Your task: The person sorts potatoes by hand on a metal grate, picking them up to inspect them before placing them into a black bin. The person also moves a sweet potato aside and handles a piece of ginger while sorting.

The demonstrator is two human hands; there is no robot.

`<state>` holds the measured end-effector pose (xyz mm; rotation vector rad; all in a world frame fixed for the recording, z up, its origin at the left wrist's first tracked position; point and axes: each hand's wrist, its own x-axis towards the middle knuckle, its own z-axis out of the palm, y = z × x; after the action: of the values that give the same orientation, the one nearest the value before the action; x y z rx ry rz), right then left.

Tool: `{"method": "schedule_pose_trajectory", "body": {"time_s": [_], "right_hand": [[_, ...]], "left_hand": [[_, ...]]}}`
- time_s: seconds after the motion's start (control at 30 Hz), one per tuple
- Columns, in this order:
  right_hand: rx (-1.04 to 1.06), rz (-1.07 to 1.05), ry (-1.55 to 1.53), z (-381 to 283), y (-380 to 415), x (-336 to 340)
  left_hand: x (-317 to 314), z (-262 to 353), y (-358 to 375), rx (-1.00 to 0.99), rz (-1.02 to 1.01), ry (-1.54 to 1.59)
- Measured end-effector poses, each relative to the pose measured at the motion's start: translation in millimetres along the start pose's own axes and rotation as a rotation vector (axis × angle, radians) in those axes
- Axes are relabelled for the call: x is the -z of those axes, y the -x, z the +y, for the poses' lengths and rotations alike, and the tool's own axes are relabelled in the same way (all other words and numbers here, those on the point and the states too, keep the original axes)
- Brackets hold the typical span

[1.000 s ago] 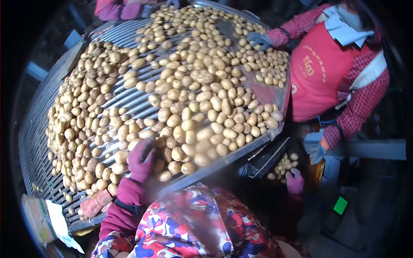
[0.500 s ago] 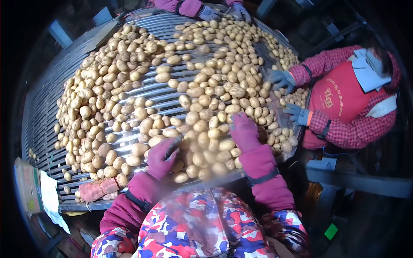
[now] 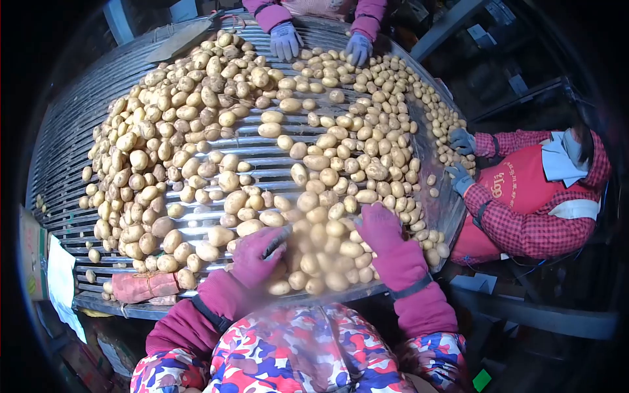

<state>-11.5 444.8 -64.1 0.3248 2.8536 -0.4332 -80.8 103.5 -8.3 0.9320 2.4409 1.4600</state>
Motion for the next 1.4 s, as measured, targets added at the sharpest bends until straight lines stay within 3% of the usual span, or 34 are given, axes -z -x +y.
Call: {"method": "schedule_pose_trajectory", "body": {"time_s": [0.07, 0.13, 0.17, 0.2, 0.33, 0.43, 0.53, 0.63, 0.73, 0.87, 0.93, 1.0, 1.07, 1.17, 1.27, 1.33, 1.37, 1.4], "right_hand": [[0.012, 0.018, 0.067, -5.9, 3.7, -5.0], [0.059, 0.003, 0.364, -50.4, 16.1, 39.7], [0.035, -0.022, 0.287, -53.6, 14.4, 42.8], [0.042, -0.018, 0.279, -52.5, 13.3, 43.6], [0.003, -0.090, 0.099, -38.8, 7.1, 48.3], [-0.014, 0.000, -0.066, -30.0, 3.5, 43.3], [-0.059, 0.011, -0.050, -37.8, 4.1, 43.3], [-0.097, -0.044, -0.029, -42.2, 2.3, 43.2], [-0.075, -0.013, 0.018, -44.8, 2.5, 42.7], [-0.151, -0.014, 0.048, -54.9, 3.5, 45.9], [-0.157, -0.009, 0.021, -52.3, 2.4, 44.7], [-0.147, -0.023, -0.002, -53.7, 4.9, 40.9], [-0.150, 0.030, 0.038, -54.6, 6.2, 41.6], [-0.152, 0.079, 0.052, -52.8, 7.4, 33.2], [-0.103, 0.184, 0.023, -50.3, 17.0, 31.5], [-0.129, 0.308, -0.444, -50.7, 28.1, 40.0], [-0.347, 0.065, -0.734, -70.0, 41.5, 66.6], [-0.353, 0.059, -0.740, -75.6, 47.9, 59.5]], "left_hand": [[1.3, 8.2, -1.9, 0.103, 0.010, 0.106], [6.2, 11.2, -6.4, 0.440, -0.087, 0.471], [18.1, 21.5, -17.9, 0.541, -0.171, 0.700], [19.4, 15.3, -25.9, 0.542, -0.165, 0.690], [37.8, -10.2, -87.1, -0.041, -0.034, -0.157], [43.1, -44.2, -150.6, -0.206, 0.099, -0.519], [36.8, -55.4, -207.4, -0.117, 0.010, -0.758], [31.5, -78.0, -238.7, -0.018, -0.334, -0.842], [19.3, -69.2, -251.7, 0.090, -0.369, -0.861], [18.0, -91.7, -230.8, -0.027, -0.265, -0.751], [17.4, -109.3, -215.9, 0.245, -0.271, 0.323], [25.5, -69.9, -178.4, 0.248, -0.228, 1.141], [32.7, -16.3, -148.7, 0.309, -0.326, 1.706], [17.8, 0.2, -123.9, 0.378, -0.350, 2.085], [7.3, 15.4, -105.9, 0.412, -0.372, 2.111], [-1.4, 16.7, -99.0, 0.418, -0.357, 2.124], [-3.8, 21.6, -94.6, 0.481, -0.324, 2.151], [-6.5, 24.8, -89.3, 0.555, -0.292, 2.175]]}}
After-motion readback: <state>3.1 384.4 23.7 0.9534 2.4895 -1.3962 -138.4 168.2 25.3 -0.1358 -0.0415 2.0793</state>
